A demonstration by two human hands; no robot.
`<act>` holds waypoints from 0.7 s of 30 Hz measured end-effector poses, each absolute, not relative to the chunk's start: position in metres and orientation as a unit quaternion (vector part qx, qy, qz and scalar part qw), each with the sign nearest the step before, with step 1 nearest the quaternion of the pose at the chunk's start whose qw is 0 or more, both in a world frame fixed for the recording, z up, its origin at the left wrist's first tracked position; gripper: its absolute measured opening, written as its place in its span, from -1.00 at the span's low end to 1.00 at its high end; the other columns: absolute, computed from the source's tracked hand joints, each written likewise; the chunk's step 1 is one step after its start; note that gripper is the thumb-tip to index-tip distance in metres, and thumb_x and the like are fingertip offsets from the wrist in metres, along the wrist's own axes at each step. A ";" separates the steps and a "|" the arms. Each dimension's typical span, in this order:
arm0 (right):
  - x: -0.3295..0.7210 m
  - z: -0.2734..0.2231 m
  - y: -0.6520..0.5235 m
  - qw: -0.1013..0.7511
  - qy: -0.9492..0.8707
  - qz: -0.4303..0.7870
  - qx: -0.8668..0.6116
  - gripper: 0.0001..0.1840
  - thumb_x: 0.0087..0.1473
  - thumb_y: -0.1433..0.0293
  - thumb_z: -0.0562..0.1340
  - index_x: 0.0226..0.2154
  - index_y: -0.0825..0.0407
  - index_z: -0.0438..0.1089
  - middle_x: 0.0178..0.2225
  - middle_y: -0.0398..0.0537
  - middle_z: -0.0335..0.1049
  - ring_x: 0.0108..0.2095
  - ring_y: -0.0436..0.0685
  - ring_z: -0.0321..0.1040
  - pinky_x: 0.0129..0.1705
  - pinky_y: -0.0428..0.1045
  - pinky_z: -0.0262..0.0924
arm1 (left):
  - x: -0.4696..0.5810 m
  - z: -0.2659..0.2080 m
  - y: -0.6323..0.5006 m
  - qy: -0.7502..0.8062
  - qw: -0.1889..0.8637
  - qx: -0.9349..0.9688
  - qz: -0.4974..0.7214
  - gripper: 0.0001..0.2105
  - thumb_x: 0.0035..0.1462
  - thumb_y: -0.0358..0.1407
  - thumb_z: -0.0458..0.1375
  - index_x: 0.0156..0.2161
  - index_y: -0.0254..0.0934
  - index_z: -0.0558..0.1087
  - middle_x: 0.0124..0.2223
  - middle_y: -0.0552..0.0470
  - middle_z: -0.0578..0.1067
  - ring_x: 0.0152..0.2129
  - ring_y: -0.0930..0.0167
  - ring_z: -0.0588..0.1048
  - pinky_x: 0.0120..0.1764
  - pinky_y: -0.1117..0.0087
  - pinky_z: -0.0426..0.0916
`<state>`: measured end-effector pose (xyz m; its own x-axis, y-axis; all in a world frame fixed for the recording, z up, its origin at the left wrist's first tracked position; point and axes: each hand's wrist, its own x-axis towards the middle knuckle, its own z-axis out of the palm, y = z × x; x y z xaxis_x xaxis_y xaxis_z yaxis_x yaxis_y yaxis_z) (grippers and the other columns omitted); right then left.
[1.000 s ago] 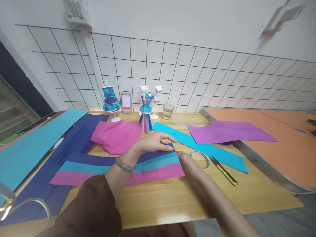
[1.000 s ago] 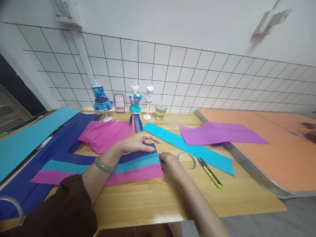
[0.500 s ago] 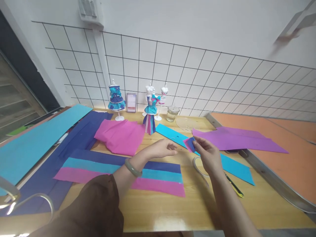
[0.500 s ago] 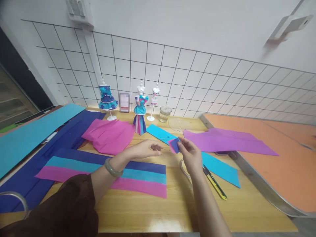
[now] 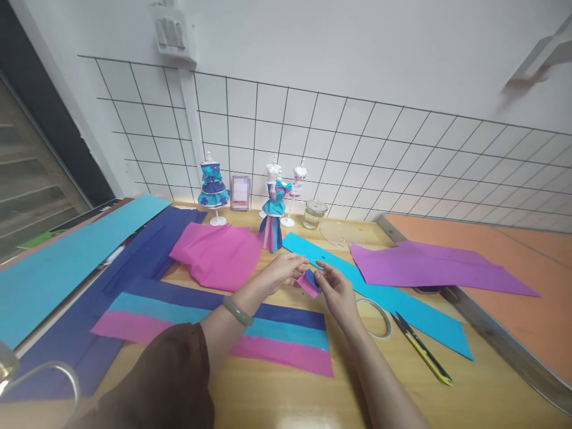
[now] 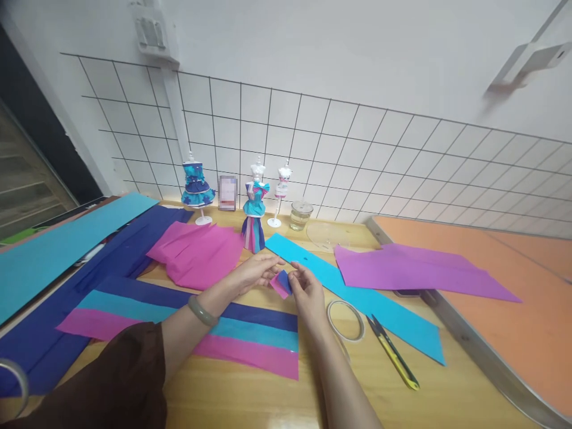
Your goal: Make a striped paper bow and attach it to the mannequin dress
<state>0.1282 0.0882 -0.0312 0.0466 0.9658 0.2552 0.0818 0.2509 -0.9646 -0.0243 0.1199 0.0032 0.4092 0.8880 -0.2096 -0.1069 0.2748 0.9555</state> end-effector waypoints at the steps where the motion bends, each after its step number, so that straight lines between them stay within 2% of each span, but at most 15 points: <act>1: 0.129 -0.031 0.088 0.556 -0.559 0.398 -0.469 -0.52 -0.09 0.18 0.23 -0.13 0.08 0.30 -0.45 -0.11 0.32 -0.47 0.01 0.24 -0.40 -0.05 0.16 | -0.024 0.001 0.119 0.398 0.691 0.485 0.359 -0.70 0.04 -0.13 0.06 -0.21 -0.34 0.36 -0.39 -0.02 0.41 -0.49 0.45 0.44 -0.42 0.41 0.34; 4: 0.133 -0.032 0.088 0.552 -0.556 0.399 -0.476 -0.52 -0.10 0.17 0.22 -0.13 0.09 0.30 -0.47 -0.12 0.30 -0.49 0.01 0.22 -0.43 -0.06 0.15 | -0.023 -0.005 0.115 0.393 0.691 0.498 0.346 -0.73 0.04 -0.20 0.07 -0.21 -0.35 0.36 -0.36 -0.04 0.43 -0.45 0.42 0.47 -0.42 0.42 0.35; 10: 0.126 -0.041 0.085 0.524 -0.561 0.451 -0.457 -0.54 -0.10 0.19 0.22 -0.15 0.10 0.29 -0.50 -0.15 0.28 -0.58 -0.05 0.18 -0.54 -0.09 0.10 | -0.034 -0.014 0.099 0.409 0.681 0.519 0.315 -0.77 0.01 -0.26 0.10 -0.23 -0.36 0.36 -0.40 -0.03 0.45 -0.52 0.44 0.49 -0.44 0.46 0.34; 17: 0.108 -0.036 0.066 0.449 -0.581 0.502 -0.457 -0.62 -0.06 0.19 0.20 -0.21 0.07 0.33 -0.50 -0.13 0.30 -0.57 -0.03 0.21 -0.59 -0.11 0.15 | -0.052 -0.017 0.073 0.424 0.666 0.525 0.318 -0.58 -0.17 -0.39 0.22 -0.11 -0.34 0.33 -0.39 -0.02 0.48 -0.58 0.47 0.47 -0.49 0.49 0.30; 21: 0.103 -0.030 0.057 0.439 -0.580 0.532 -0.433 -0.65 -0.06 0.18 0.20 -0.25 0.05 0.32 -0.49 -0.12 0.33 -0.53 -0.01 0.27 -0.57 -0.10 0.22 | -0.054 -0.022 0.065 0.403 0.665 0.525 0.347 -0.70 -0.19 -0.31 0.25 -0.26 -0.37 0.42 -0.37 -0.04 0.49 -0.49 0.45 0.45 -0.42 0.46 0.30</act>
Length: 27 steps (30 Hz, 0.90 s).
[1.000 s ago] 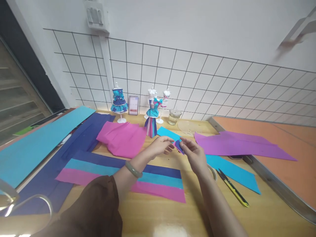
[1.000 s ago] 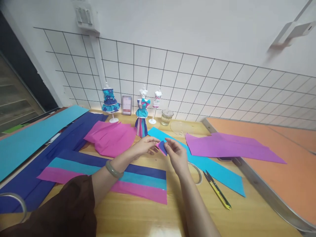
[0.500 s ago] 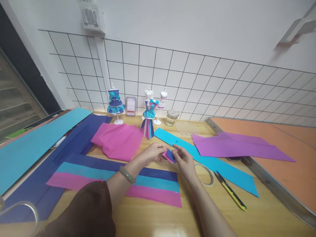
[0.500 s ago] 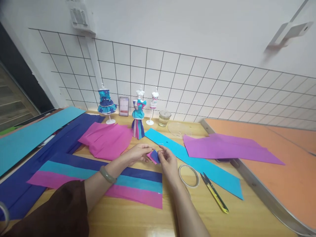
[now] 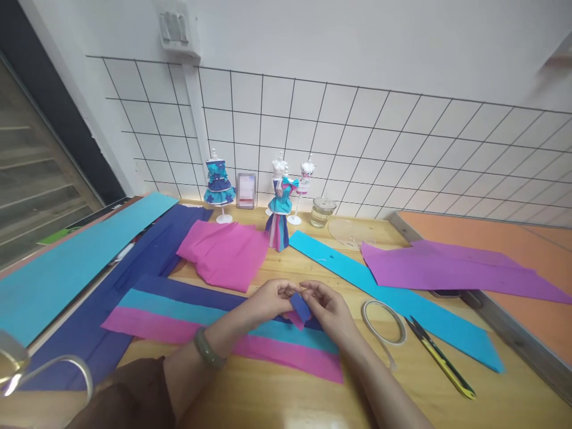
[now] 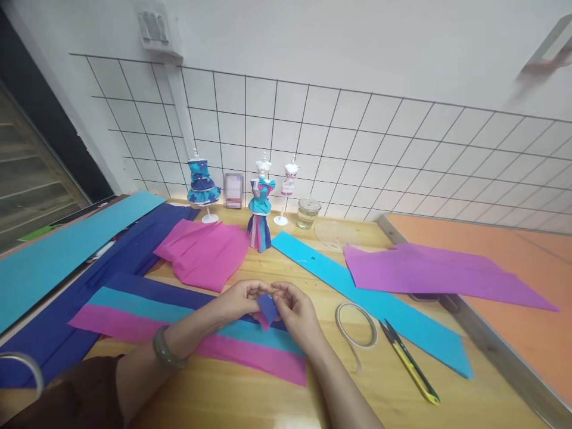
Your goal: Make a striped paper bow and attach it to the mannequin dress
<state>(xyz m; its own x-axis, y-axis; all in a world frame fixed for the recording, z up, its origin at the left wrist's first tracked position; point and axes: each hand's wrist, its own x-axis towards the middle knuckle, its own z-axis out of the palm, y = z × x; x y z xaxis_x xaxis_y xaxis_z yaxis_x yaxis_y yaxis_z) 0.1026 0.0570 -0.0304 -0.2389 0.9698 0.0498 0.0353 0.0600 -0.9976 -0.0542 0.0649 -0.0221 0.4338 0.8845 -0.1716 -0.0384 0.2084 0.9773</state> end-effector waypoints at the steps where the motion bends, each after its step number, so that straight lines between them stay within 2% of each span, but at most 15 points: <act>1: 0.102 -0.029 0.056 0.444 -0.574 0.537 -0.431 -0.65 -0.08 0.17 0.22 -0.26 0.04 0.32 -0.51 -0.14 0.32 -0.54 -0.01 0.27 -0.58 -0.10 0.23 | -0.054 -0.023 0.064 0.407 0.655 0.524 0.362 -0.72 -0.18 -0.29 0.25 -0.30 -0.38 0.43 -0.38 -0.03 0.48 -0.47 0.45 0.44 -0.40 0.47 0.28; 6: 0.101 -0.023 0.055 0.422 -0.553 0.569 -0.439 -0.64 -0.13 0.13 0.25 -0.33 0.04 0.33 -0.50 -0.15 0.35 -0.57 0.00 0.33 -0.57 -0.09 0.28 | -0.055 -0.024 0.064 0.440 0.614 0.526 0.391 -0.75 -0.17 -0.23 0.25 -0.38 -0.39 0.44 -0.48 0.06 0.42 -0.54 0.53 0.34 -0.44 0.51 0.20; 10: 0.103 -0.020 0.055 0.391 -0.485 0.636 -0.455 -0.56 0.00 0.05 0.10 -0.25 0.06 0.31 -0.62 -0.17 0.31 -0.60 0.05 0.38 -0.48 -0.03 0.30 | -0.059 -0.023 0.067 0.439 0.595 0.520 0.429 -0.77 -0.13 -0.21 0.22 -0.44 -0.38 0.39 -0.49 0.08 0.38 -0.53 0.53 0.32 -0.42 0.51 0.18; 13: 0.105 -0.019 0.054 0.408 -0.462 0.650 -0.445 -0.50 0.03 -0.01 0.01 -0.38 0.09 0.33 -0.56 -0.08 0.34 -0.49 0.10 0.40 -0.40 0.02 0.29 | -0.063 -0.024 0.069 0.446 0.601 0.507 0.428 -0.78 -0.11 -0.21 0.20 -0.45 -0.37 0.36 -0.51 0.10 0.37 -0.55 0.54 0.30 -0.43 0.51 0.16; 15: 0.106 -0.018 0.054 0.412 -0.502 0.619 -0.441 -0.53 -0.01 0.00 0.06 -0.45 0.09 0.34 -0.51 -0.06 0.36 -0.46 0.08 0.37 -0.37 0.00 0.27 | -0.064 -0.025 0.070 0.454 0.606 0.508 0.411 -0.78 -0.11 -0.21 0.20 -0.46 -0.36 0.34 -0.55 0.12 0.34 -0.60 0.56 0.27 -0.48 0.52 0.13; 19: 0.104 -0.020 0.054 0.391 -0.592 0.550 -0.441 -0.64 -0.14 0.14 0.27 -0.35 0.07 0.38 -0.46 -0.13 0.37 -0.50 0.00 0.26 -0.45 -0.09 0.16 | -0.063 -0.026 0.067 0.453 0.602 0.538 0.378 -0.79 -0.12 -0.22 0.19 -0.48 -0.36 0.34 -0.59 0.14 0.29 -0.64 0.58 0.21 -0.54 0.53 0.06; 23: 0.105 -0.026 0.058 0.389 -0.593 0.535 -0.460 -0.68 -0.15 0.16 0.27 -0.47 0.09 0.36 -0.63 -0.21 0.24 -0.62 -0.06 0.11 -0.59 -0.13 0.00 | -0.062 -0.027 0.065 0.439 0.616 0.541 0.369 -0.77 -0.17 -0.24 0.23 -0.41 -0.36 0.37 -0.57 0.16 0.28 -0.63 0.59 0.22 -0.53 0.54 0.08; 27: 0.109 -0.027 0.062 0.410 -0.579 0.529 -0.466 -0.67 -0.15 0.14 0.27 -0.49 0.09 0.35 -0.62 -0.18 0.26 -0.60 -0.04 0.14 -0.57 -0.12 0.03 | -0.063 -0.028 0.065 0.415 0.651 0.519 0.367 -0.67 -0.26 -0.28 0.30 -0.32 -0.36 0.40 -0.51 0.13 0.34 -0.57 0.57 0.30 -0.46 0.53 0.18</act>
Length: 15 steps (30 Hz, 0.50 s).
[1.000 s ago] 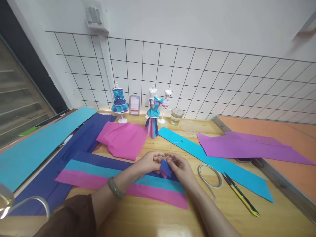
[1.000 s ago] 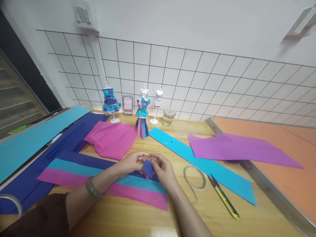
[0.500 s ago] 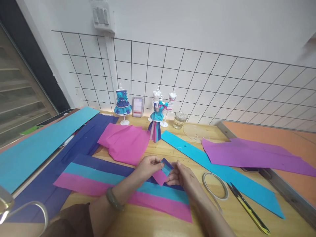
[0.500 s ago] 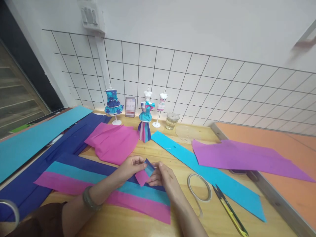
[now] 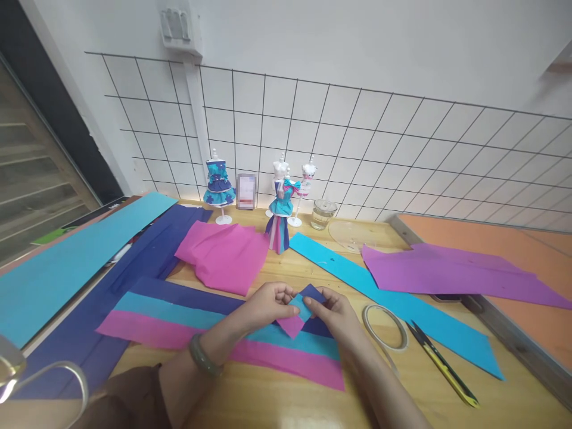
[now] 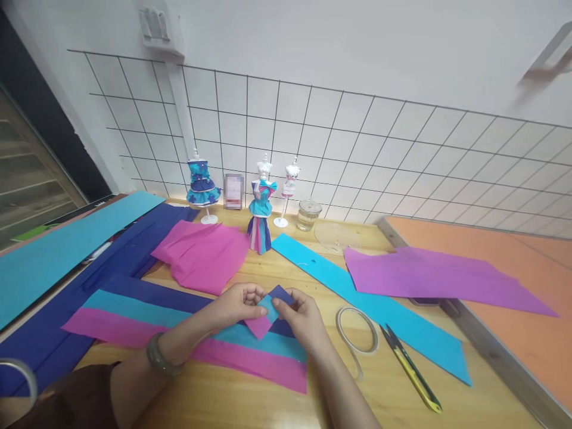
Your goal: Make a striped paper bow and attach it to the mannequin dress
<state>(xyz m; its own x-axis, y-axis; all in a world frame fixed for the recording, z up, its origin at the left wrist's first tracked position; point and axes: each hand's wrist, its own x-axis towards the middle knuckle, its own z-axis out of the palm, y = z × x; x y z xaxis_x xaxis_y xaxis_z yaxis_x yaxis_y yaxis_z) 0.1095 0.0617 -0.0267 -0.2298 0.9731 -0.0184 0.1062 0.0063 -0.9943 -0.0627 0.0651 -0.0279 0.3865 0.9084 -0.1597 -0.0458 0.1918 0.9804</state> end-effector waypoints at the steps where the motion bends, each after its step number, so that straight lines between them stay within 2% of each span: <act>1: 0.110 -0.026 0.062 0.415 -0.574 0.532 -0.463 -0.66 -0.16 0.13 0.27 -0.50 0.09 0.35 -0.62 -0.17 0.27 -0.60 -0.03 0.15 -0.56 -0.11 0.05 | -0.063 -0.028 0.065 0.405 0.662 0.517 0.361 -0.67 -0.27 -0.29 0.31 -0.32 -0.36 0.41 -0.50 0.12 0.36 -0.56 0.57 0.32 -0.45 0.53 0.19; 11: 0.110 -0.021 0.062 0.456 -0.465 0.609 -0.453 -0.65 -0.24 0.14 0.33 -0.52 0.08 0.36 -0.60 -0.15 0.33 -0.59 0.00 0.26 -0.49 -0.06 0.21 | -0.064 -0.018 0.060 0.343 0.698 0.545 0.313 -0.78 -0.23 -0.29 0.29 -0.41 -0.37 0.46 -0.43 0.03 0.48 -0.50 0.51 0.40 -0.39 0.49 0.26; 13: 0.109 -0.023 0.064 0.456 -0.450 0.620 -0.453 -0.64 -0.23 0.14 0.32 -0.46 0.09 0.39 -0.57 -0.13 0.36 -0.57 0.01 0.28 -0.47 -0.04 0.24 | -0.064 -0.019 0.060 0.345 0.695 0.548 0.312 -0.78 -0.23 -0.29 0.29 -0.42 -0.36 0.46 -0.45 0.04 0.47 -0.53 0.52 0.38 -0.42 0.50 0.25; 15: 0.109 -0.025 0.065 0.462 -0.423 0.625 -0.466 -0.59 -0.20 0.14 0.31 -0.31 0.06 0.39 -0.55 -0.14 0.36 -0.58 0.00 0.28 -0.49 -0.05 0.25 | -0.063 -0.020 0.061 0.354 0.690 0.541 0.326 -0.76 -0.23 -0.28 0.29 -0.39 -0.37 0.46 -0.47 0.04 0.46 -0.55 0.53 0.37 -0.45 0.51 0.23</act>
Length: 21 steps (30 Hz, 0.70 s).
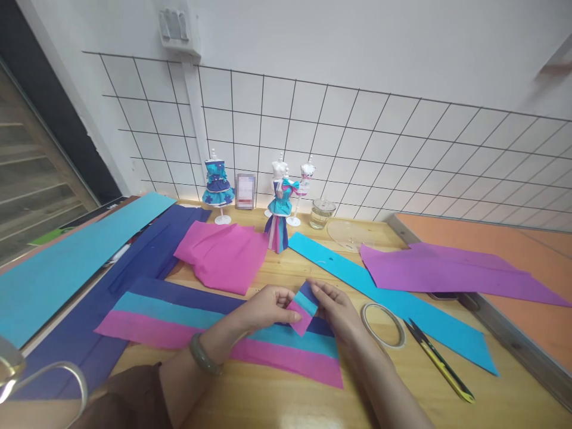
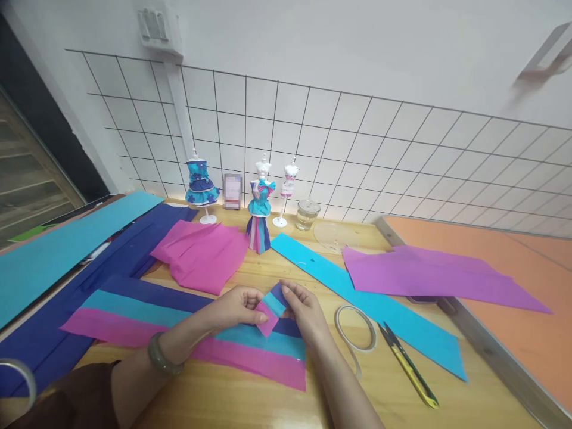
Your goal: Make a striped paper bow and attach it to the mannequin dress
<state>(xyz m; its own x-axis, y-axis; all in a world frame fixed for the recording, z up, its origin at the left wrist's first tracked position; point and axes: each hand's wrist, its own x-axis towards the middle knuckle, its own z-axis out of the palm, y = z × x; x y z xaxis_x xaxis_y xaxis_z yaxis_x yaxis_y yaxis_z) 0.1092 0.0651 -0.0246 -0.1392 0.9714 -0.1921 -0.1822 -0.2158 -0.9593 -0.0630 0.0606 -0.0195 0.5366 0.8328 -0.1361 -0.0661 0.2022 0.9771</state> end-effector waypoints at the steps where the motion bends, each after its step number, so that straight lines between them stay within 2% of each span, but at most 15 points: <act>1: 0.109 -0.025 0.066 0.465 -0.407 0.628 -0.474 -0.54 -0.18 0.15 0.30 -0.22 0.05 0.36 -0.55 -0.15 0.36 -0.60 0.00 0.28 -0.51 -0.05 0.25 | -0.063 -0.020 0.061 0.362 0.684 0.533 0.342 -0.75 -0.22 -0.28 0.29 -0.37 -0.37 0.46 -0.46 0.04 0.46 -0.55 0.53 0.37 -0.46 0.52 0.23; 6: 0.106 -0.026 0.064 0.455 -0.393 0.654 -0.459 -0.37 -0.11 0.13 0.25 -0.01 0.05 0.17 -0.53 -0.09 0.38 -0.55 0.05 0.36 -0.52 -0.06 0.23 | -0.062 -0.021 0.065 0.376 0.670 0.461 0.445 -0.65 -0.15 -0.27 0.26 -0.19 -0.34 0.41 -0.29 -0.05 0.48 -0.42 0.45 0.43 -0.39 0.47 0.28; 11: 0.100 -0.024 0.059 0.467 -0.477 0.619 -0.413 -0.19 -0.21 0.27 0.34 0.07 0.07 0.02 -0.46 -0.15 0.38 -0.46 0.02 0.33 -0.38 -0.04 0.21 | -0.057 -0.018 0.061 0.368 0.681 0.424 0.470 -0.56 -0.16 -0.27 0.27 -0.10 -0.36 0.37 -0.23 -0.10 0.47 -0.35 0.40 0.44 -0.31 0.41 0.30; 16: 0.100 -0.024 0.059 0.479 -0.506 0.598 -0.396 -0.20 -0.17 0.31 0.32 0.09 0.04 -0.02 -0.51 -0.22 0.33 -0.47 0.00 0.30 -0.35 -0.05 0.16 | -0.052 -0.013 0.059 0.405 0.673 0.406 0.467 -0.48 -0.23 -0.29 0.31 -0.07 -0.36 0.37 -0.28 -0.08 0.49 -0.34 0.39 0.43 -0.34 0.44 0.27; 21: 0.104 -0.028 0.058 0.469 -0.566 0.557 -0.387 -0.25 -0.09 0.32 0.25 0.12 -0.01 -0.06 -0.51 -0.23 0.25 -0.50 -0.03 0.21 -0.41 -0.07 0.11 | -0.054 -0.017 0.060 0.373 0.696 0.414 0.452 -0.53 -0.19 -0.33 0.28 -0.09 -0.34 0.37 -0.24 -0.09 0.49 -0.32 0.39 0.44 -0.28 0.42 0.27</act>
